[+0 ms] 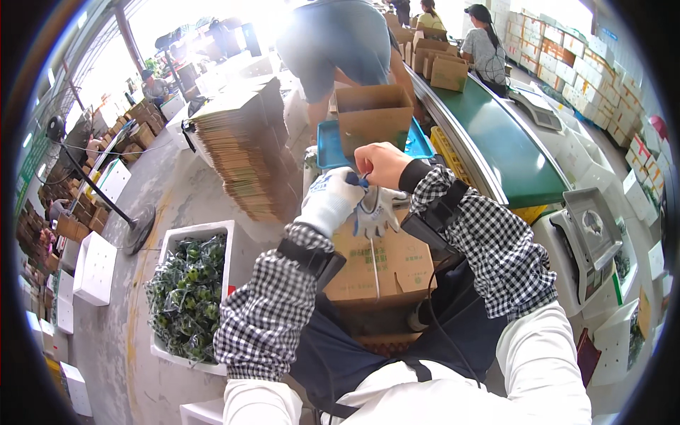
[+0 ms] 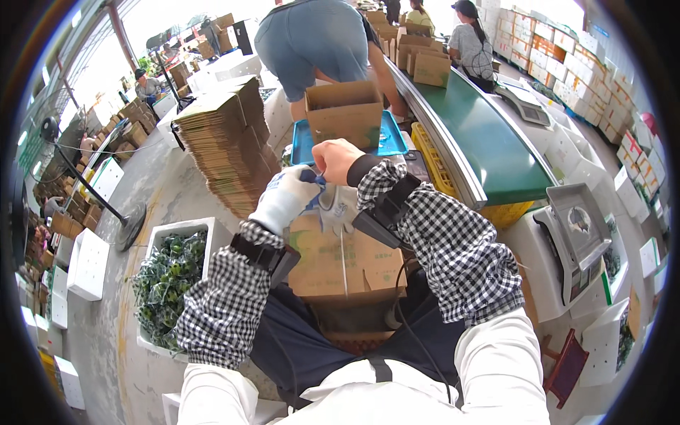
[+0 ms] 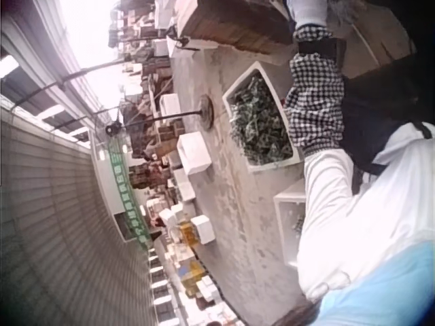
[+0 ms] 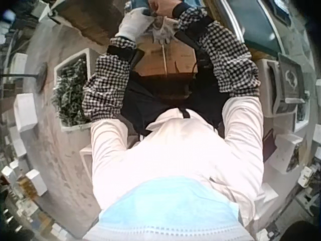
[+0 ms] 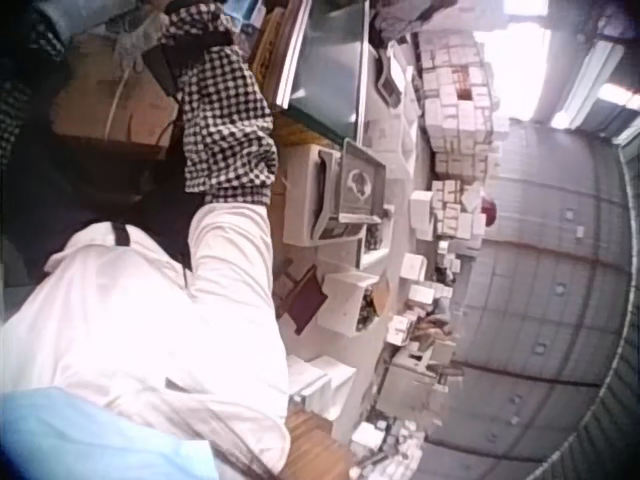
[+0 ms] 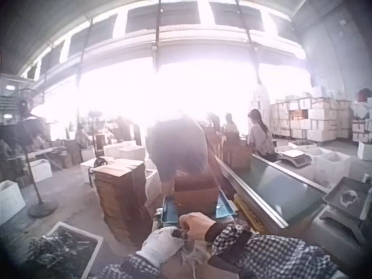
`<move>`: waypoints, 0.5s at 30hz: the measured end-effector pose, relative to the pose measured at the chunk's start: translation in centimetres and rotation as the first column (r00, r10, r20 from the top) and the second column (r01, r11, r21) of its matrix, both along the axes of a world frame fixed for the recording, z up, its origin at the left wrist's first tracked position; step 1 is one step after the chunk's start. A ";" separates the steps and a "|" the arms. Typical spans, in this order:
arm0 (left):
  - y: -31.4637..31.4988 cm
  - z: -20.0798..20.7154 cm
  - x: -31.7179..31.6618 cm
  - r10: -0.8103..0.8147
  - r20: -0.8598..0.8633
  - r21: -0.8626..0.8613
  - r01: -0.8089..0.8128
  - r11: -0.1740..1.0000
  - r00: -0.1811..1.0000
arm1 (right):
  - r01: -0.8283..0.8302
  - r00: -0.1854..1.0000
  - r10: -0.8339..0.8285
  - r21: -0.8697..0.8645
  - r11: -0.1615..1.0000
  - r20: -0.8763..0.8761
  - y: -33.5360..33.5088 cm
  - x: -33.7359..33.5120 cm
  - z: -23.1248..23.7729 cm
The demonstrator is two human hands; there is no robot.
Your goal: The person cuts a strap on a box with a utility knife, places the box on a scale, and fills it with bagged produce from a bin. They then place the filled box on a conveyor belt and repeat the process with another box.
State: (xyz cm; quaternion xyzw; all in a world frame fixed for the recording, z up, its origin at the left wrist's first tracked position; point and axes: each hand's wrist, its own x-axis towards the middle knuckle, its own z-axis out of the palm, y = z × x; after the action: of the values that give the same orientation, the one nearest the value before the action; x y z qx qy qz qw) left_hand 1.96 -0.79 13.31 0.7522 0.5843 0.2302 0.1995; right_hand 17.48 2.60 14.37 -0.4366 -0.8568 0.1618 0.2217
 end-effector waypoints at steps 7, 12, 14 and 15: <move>0.4 0.1 -0.9 0.104 0.192 -0.022 -0.102 0.995 0.976 | 0.063 0.995 -0.070 0.112 0.992 0.064 2.4 0.6 -1.8; 0.3 -2.7 1.0 0.082 0.204 -0.015 -0.080 0.997 0.975 | 0.025 0.988 -0.027 -0.020 1.000 -0.152 -0.9 1.3 -1.6; -0.3 -2.9 1.1 0.144 0.160 -0.119 -0.126 0.985 0.977 | 0.091 0.989 -0.052 0.298 0.950 -0.137 -2.4 1.0 -2.7; -0.5 -3.4 0.8 0.189 0.186 -0.114 -0.170 0.979 0.964 | 0.099 0.993 -0.073 0.292 0.951 -0.098 -3.6 0.2 -2.8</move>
State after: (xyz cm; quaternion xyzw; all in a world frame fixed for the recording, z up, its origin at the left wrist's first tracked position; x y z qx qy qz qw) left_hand 2.75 -1.24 9.95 0.6592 0.6381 0.2917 0.2706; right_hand 17.73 -0.98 11.60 -0.4281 -0.8412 0.0400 0.3280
